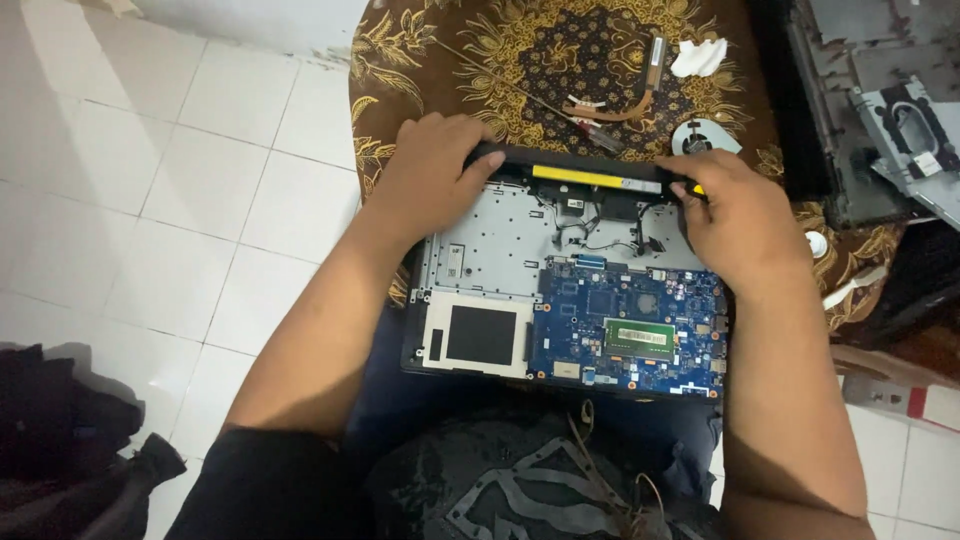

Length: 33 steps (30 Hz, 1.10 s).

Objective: Disassembling internal components of a laptop using a screwdriver to remove screws and extracting parts.

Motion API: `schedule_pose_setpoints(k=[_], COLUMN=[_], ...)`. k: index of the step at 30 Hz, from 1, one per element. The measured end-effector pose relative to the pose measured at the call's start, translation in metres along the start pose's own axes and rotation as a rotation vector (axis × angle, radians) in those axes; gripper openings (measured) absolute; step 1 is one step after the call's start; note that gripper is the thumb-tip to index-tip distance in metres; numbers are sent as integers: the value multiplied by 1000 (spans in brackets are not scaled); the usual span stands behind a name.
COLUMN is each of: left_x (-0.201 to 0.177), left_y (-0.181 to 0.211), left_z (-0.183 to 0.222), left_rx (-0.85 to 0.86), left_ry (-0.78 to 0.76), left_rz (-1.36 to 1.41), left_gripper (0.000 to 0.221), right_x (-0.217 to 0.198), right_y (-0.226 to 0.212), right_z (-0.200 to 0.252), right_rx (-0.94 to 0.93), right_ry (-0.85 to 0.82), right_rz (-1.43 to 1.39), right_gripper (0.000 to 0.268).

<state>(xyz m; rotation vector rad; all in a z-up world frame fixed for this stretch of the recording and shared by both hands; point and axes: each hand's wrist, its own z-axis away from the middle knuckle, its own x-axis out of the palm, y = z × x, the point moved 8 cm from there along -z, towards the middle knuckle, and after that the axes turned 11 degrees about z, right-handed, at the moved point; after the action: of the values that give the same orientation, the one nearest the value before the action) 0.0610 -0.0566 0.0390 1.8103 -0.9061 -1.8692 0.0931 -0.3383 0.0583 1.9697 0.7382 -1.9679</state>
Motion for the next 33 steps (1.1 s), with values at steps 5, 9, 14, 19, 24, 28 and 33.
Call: schedule_pose_setpoints(k=[5,9,14,19,24,28,33], left_x=[-1,-13,-33,-59,-74,-82,-85], left_y=[1,13,40,67,82,107,151], left_z=[2,9,22,46,65,69,53], left_rx=[40,148,304,319,324,460,491], left_ry=[78,203,309,345,340,308,148], left_rz=[31,57,36,-131,-201,-165,-85], left_gripper=[25,23,64,46,22,21,41], right_x=[-6,-8,-31,-68,-95,-98,-104], right_y=[-4,-6,-14,-48,-68,-73,-73], right_z=[3,9,21,34,62,78,93], right_rx=[-2,-58,-162,-197,-359,-319,-267], right_ry=[63,221,363,199,144,-100,-68], right_rz=[21,165,196,256,148,56,127], right_gripper=[56,63,69,42,52,68,48])
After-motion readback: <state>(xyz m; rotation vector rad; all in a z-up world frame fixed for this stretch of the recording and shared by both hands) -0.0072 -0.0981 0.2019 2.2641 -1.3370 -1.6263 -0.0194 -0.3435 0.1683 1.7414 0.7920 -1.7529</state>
